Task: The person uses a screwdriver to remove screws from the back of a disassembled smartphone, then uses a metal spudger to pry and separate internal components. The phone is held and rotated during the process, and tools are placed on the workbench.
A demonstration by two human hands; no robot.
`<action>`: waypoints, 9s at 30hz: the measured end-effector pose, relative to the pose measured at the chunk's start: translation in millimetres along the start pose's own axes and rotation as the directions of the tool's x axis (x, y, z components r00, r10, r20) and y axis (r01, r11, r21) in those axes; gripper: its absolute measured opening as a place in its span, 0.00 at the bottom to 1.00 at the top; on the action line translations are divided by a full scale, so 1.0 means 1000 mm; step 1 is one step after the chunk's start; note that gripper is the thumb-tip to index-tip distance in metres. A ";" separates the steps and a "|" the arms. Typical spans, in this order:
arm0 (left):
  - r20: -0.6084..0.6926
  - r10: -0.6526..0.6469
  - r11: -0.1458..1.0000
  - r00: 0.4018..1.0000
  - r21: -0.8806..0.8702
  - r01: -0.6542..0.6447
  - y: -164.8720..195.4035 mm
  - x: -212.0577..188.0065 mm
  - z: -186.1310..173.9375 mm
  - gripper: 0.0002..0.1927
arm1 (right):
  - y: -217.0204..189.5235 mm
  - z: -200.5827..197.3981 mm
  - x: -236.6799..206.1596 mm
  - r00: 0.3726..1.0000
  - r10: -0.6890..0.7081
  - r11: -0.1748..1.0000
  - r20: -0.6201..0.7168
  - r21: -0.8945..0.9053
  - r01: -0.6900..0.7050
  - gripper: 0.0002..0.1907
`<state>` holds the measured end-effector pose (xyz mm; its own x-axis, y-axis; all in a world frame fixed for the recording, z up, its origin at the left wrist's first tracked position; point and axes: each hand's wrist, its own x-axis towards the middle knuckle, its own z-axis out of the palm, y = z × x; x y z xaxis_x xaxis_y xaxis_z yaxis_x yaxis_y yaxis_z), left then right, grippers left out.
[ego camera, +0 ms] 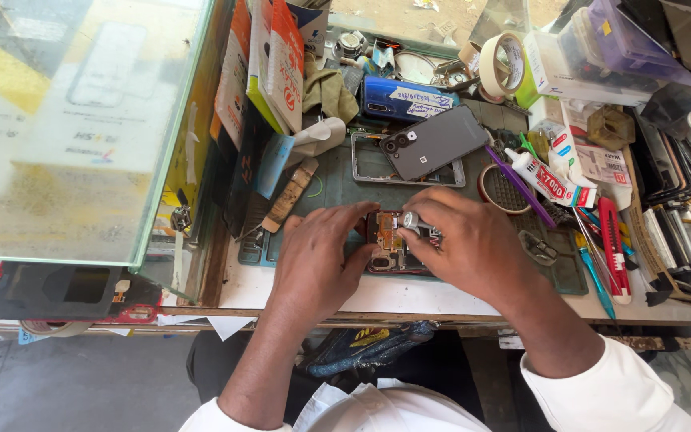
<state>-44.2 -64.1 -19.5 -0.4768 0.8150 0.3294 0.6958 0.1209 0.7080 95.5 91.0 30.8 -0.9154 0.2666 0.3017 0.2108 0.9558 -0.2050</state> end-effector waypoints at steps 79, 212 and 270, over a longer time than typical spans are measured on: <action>-0.042 0.032 0.999 0.999 0.017 -0.031 0.000 0.003 0.005 0.25 | 0.088 -0.021 -0.052 0.902 0.382 0.849 -0.200 0.462 -0.257 0.06; -0.059 -0.032 0.999 0.998 0.034 0.034 0.004 0.011 0.020 0.23 | 0.028 0.043 -0.086 0.953 0.241 0.752 -0.185 0.656 -0.063 0.10; -0.064 -0.018 0.998 0.998 0.066 0.022 0.006 0.019 0.027 0.23 | 0.027 0.062 -0.093 0.938 -0.033 0.919 -0.345 0.359 0.164 0.14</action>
<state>-34.8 -32.2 -26.3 -0.5227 0.7746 0.3561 0.7189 0.1759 0.6725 165.0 84.6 -60.5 -0.7472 0.2614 0.6110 -0.0802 0.8772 -0.4734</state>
